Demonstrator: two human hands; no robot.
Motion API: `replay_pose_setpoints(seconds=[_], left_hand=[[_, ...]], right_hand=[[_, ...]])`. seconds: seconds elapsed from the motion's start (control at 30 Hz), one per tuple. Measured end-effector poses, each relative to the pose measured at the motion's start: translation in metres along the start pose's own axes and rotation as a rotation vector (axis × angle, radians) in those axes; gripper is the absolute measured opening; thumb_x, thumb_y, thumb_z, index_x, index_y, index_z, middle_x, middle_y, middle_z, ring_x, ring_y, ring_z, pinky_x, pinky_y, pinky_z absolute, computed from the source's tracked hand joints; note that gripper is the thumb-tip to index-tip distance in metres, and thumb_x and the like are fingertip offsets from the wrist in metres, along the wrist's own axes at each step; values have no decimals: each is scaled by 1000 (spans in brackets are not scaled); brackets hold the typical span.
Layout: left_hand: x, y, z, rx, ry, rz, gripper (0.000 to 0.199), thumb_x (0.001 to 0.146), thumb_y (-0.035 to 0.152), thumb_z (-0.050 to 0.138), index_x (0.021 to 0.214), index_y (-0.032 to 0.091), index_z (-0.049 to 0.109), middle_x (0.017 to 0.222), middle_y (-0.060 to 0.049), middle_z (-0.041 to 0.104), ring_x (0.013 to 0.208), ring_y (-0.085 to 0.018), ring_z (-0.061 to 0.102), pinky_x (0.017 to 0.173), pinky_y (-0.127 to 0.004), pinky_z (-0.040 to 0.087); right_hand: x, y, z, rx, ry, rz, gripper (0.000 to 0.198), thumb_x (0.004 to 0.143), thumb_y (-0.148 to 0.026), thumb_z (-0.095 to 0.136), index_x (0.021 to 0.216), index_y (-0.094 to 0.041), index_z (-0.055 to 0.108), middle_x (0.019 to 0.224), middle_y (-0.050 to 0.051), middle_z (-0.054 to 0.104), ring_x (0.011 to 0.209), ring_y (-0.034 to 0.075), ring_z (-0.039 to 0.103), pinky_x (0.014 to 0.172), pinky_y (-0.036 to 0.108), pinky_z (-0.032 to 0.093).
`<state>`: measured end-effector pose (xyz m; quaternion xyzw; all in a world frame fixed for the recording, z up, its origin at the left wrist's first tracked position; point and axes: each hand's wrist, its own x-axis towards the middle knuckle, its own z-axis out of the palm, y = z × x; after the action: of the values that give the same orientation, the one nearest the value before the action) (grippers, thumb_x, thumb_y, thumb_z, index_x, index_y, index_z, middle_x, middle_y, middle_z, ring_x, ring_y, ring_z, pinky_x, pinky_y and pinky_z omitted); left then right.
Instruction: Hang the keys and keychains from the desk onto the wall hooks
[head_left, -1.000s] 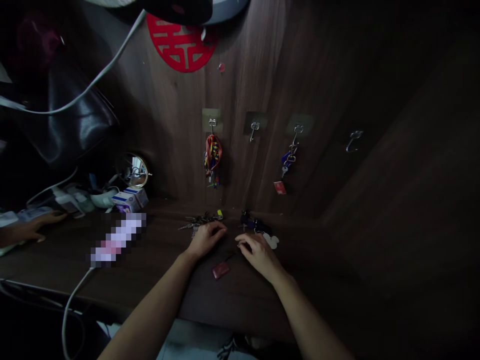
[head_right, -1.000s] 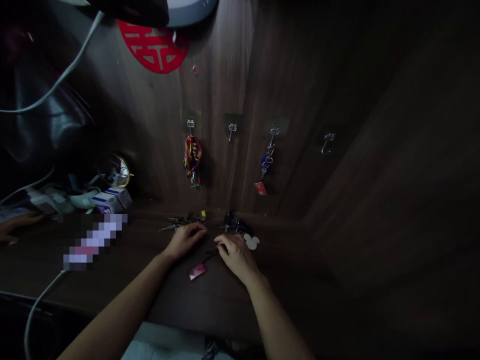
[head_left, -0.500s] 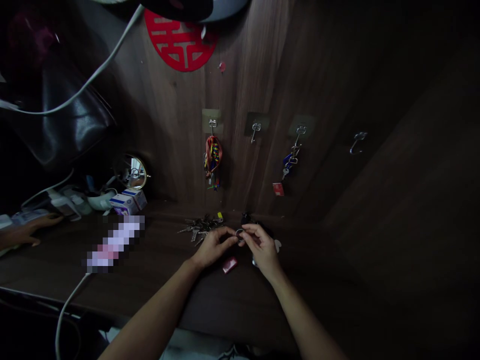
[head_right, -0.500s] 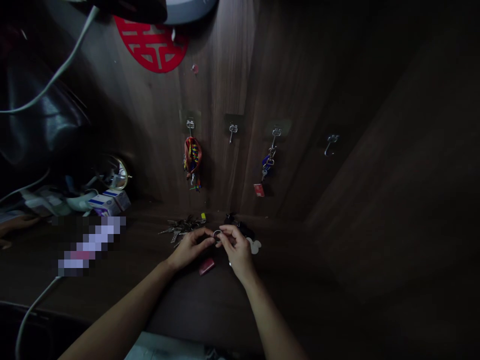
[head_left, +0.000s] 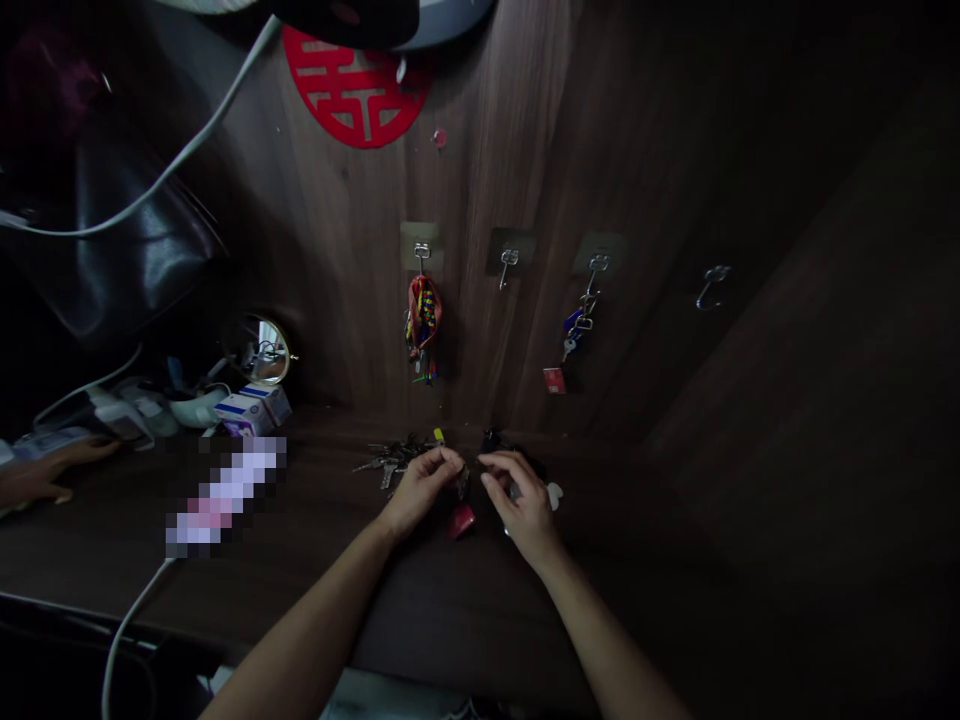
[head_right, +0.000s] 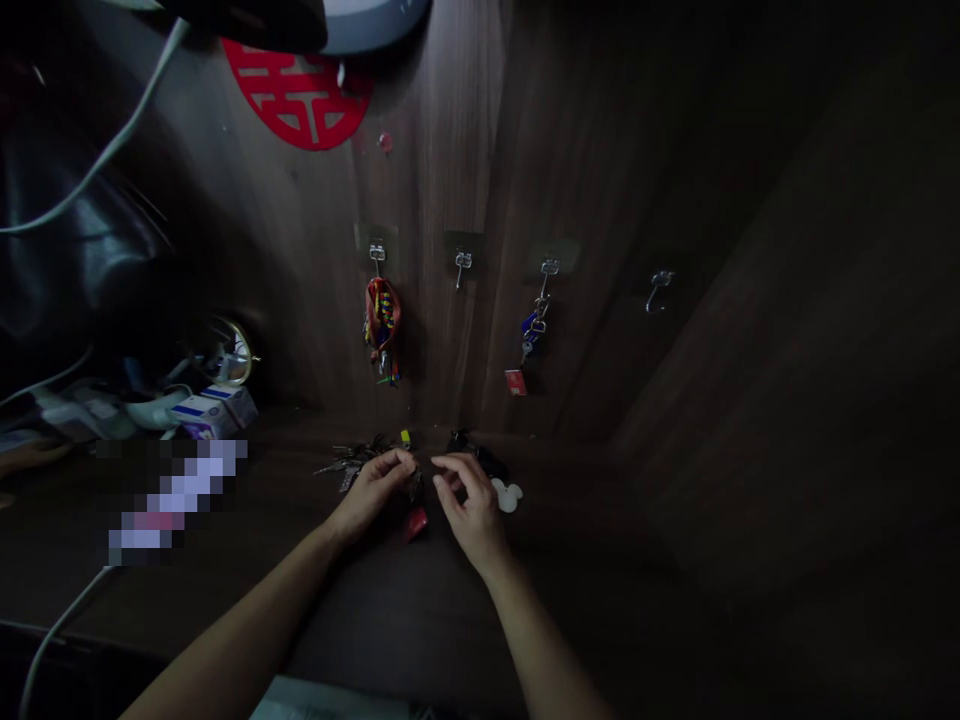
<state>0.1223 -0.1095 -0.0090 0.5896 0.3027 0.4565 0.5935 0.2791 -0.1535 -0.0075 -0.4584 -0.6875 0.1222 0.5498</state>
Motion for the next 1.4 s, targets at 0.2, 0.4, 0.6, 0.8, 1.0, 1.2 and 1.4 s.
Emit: replay_pose_setpoints(seconds=[0.2, 0.4, 0.6, 0.8, 1.0, 1.2, 1.4], left_hand=[[-5, -1, 2, 305, 72, 149, 27, 80, 43, 54, 78, 16, 55, 70, 0, 56, 66, -11, 51, 64, -22, 43], [-8, -4, 4, 609, 0, 336, 17, 82, 33, 55, 82, 18, 62, 80, -3, 64, 76, -15, 58, 73, -25, 45], [-6, -7, 3, 645, -13, 349, 15, 80, 32, 58, 83, 19, 64, 80, -3, 65, 76, -15, 60, 72, -25, 46], [-6, -8, 3, 652, -36, 355, 17, 83, 32, 55, 83, 19, 65, 81, -4, 65, 75, -15, 60, 71, -24, 46], [-2, -11, -1, 662, 75, 308, 13, 80, 31, 57, 83, 20, 64, 81, -2, 66, 78, -16, 60, 75, -27, 46], [1, -11, -6, 643, 141, 268, 12, 80, 30, 55, 81, 20, 63, 82, -1, 67, 80, -16, 60, 75, -27, 46], [4, -10, -7, 669, 108, 197, 14, 79, 30, 53, 80, 20, 63, 80, 0, 68, 77, -16, 61, 71, -25, 45]], right_hand=[[0, -2, 0, -10, -20, 10, 17, 86, -27, 47, 92, -21, 62, 86, 5, 62, 73, 14, 58, 62, 25, 48], [0, 1, 4, -17, -35, 49, 15, 83, -30, 51, 80, -21, 62, 76, 2, 64, 67, 14, 58, 59, 24, 48], [1, 4, 7, 13, 23, 154, 14, 79, -29, 53, 72, -20, 62, 67, 0, 64, 59, 13, 58, 54, 23, 47], [0, 6, 8, 45, -9, 231, 14, 74, -32, 59, 74, -19, 63, 69, 1, 66, 58, 14, 58, 52, 23, 46], [3, 12, 4, 201, 105, 333, 22, 75, -40, 59, 75, -18, 63, 66, 2, 65, 59, 14, 59, 52, 23, 46], [9, 17, -8, 237, 180, 261, 21, 76, -40, 60, 76, -19, 64, 81, 5, 64, 77, 18, 61, 64, 25, 48], [16, 12, -19, 189, 179, 247, 19, 76, -38, 61, 77, -19, 65, 76, 2, 63, 72, 16, 59, 62, 25, 46]])
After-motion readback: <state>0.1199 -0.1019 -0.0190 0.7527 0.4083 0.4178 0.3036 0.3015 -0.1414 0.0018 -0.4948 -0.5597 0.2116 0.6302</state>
